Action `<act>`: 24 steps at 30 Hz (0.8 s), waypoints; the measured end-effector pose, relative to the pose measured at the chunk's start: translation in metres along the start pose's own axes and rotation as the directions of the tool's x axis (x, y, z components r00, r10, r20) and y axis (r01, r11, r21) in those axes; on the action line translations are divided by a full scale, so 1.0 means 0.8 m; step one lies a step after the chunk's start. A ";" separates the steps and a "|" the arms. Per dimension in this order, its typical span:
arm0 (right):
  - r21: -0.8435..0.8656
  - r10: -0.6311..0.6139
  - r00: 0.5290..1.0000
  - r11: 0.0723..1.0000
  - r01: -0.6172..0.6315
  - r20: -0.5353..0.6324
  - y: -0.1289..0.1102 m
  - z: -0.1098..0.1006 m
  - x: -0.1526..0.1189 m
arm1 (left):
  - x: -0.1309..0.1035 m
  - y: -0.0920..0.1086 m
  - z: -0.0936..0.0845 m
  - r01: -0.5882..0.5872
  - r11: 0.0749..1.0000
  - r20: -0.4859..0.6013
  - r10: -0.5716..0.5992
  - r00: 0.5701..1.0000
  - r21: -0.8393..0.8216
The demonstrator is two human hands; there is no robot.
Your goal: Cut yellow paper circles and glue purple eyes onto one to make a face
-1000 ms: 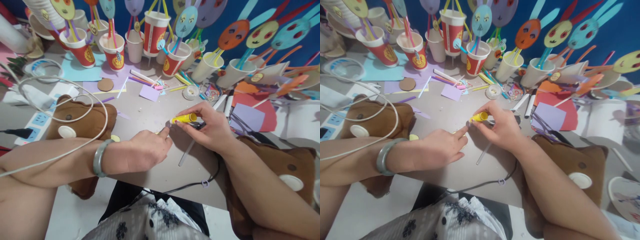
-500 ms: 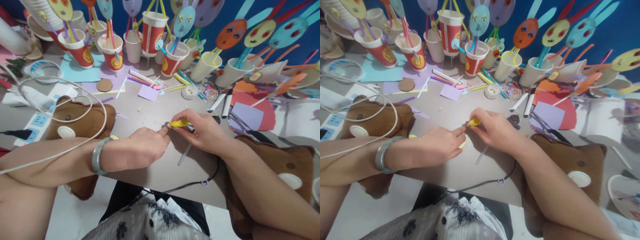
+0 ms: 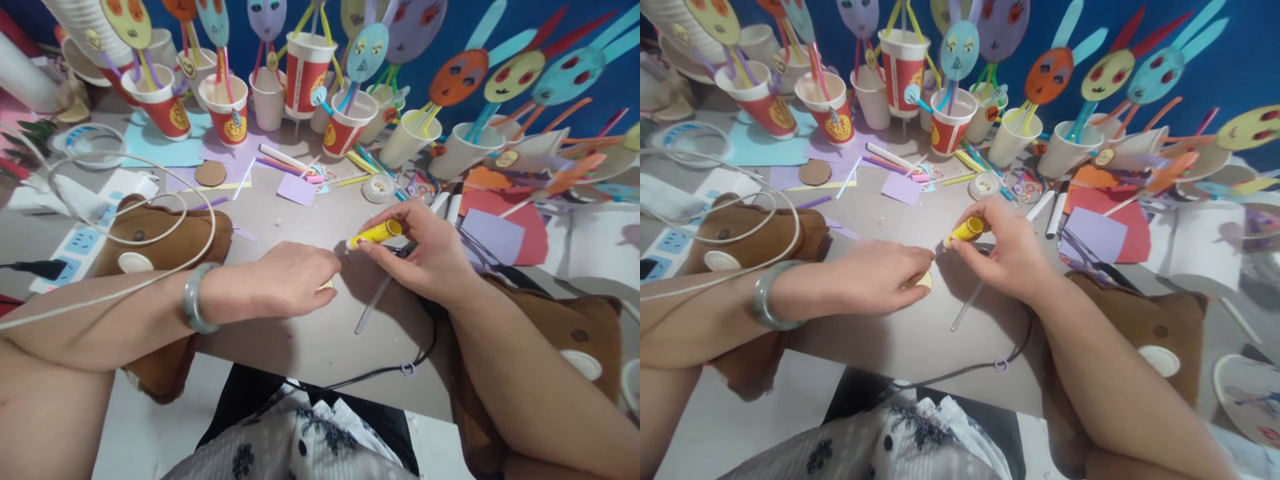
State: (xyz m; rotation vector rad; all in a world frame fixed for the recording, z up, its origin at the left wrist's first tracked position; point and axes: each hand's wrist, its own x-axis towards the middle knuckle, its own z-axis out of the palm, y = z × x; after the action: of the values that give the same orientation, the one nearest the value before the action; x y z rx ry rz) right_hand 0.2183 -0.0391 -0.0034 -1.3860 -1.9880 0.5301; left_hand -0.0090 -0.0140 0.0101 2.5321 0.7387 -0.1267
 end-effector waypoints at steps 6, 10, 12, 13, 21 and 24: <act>0.100 0.045 0.999 0.994 -0.045 0.002 0.002 0.001 0.002 | 0.015 -0.019 -0.007 0.115 0.943 -0.106 -0.155 0.982 -0.313; 0.111 0.055 0.998 0.992 -0.057 0.023 0.000 0.000 0.002 | 0.018 -0.028 -0.008 0.090 0.918 -0.184 -0.172 0.968 -0.385; 0.125 0.050 0.998 0.991 -0.055 0.040 0.000 0.001 0.002 | 0.019 -0.032 -0.008 0.063 0.940 -0.243 -0.151 0.958 -0.337; 0.130 0.046 0.998 0.990 -0.052 0.045 0.000 0.001 0.002 | 0.018 -0.035 -0.008 0.052 0.956 -0.268 -0.133 0.954 -0.290; 0.072 -0.042 0.996 0.997 0.036 0.074 0.004 0.005 -0.003 | 0.023 -0.045 0.000 0.049 0.998 -0.242 -0.059 0.968 -0.049; -0.022 -0.092 0.989 0.995 0.095 0.115 0.003 0.007 -0.005 | 0.025 -0.046 0.000 0.063 0.996 -0.249 -0.075 0.965 -0.058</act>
State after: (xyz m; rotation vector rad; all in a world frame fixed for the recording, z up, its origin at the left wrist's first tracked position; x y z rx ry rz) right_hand 0.2169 -0.0422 -0.0098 -1.2974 -2.1472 0.5515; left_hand -0.0114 0.0222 -0.0103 2.5025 0.9160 0.1917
